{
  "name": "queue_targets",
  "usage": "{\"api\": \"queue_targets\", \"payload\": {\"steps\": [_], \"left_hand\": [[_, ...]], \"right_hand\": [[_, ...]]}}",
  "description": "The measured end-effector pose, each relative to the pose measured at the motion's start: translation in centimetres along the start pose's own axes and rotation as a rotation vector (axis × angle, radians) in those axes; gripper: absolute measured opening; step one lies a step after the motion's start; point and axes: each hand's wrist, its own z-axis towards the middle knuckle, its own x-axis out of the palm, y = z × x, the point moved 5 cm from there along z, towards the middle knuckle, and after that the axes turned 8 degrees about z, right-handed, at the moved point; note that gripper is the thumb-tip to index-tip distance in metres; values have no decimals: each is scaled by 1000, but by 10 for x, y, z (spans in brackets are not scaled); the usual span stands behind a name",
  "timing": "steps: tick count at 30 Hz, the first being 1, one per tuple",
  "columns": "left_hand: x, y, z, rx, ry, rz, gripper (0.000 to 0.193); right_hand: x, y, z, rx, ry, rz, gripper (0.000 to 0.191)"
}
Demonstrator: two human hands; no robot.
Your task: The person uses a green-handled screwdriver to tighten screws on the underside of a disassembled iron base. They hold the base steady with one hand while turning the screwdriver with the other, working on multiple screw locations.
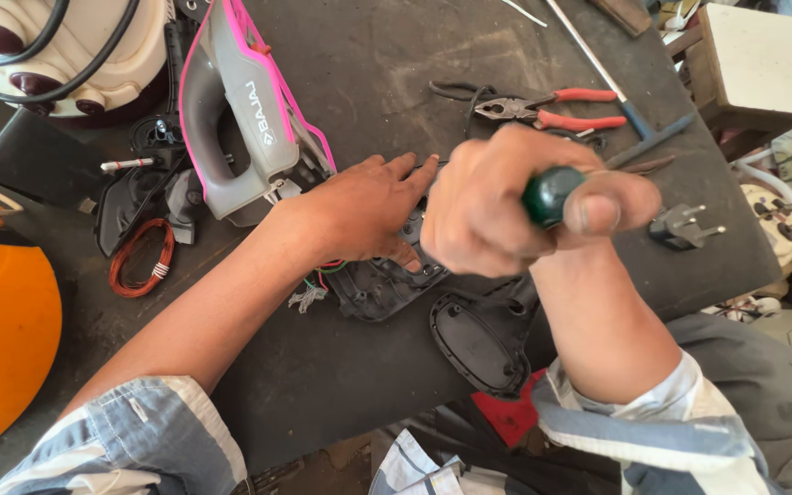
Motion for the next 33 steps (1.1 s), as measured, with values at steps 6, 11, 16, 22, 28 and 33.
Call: {"api": "queue_targets", "payload": {"steps": [6, 11, 16, 22, 28, 33], "left_hand": [[4, 3, 1, 20, -47, 42, 128], [4, 1, -1, -23, 2, -10, 125], [0, 1, -1, -3, 15, 19, 124], [9, 11, 1, 18, -4, -35, 94], [10, 10, 4, 34, -6, 90, 113], [-1, 0, 1, 8, 47, 55, 112]], "right_hand": [[25, -3, -1, -185, -462, -160, 53], [41, -25, -47, -502, -1061, -405, 48], [44, -12, -18, -408, -776, -389, 56], [37, 9, 29, 118, -19, -15, 68], [42, -8, -11, -262, -662, -288, 66], [43, -22, -33, -412, -989, -428, 65]]}}
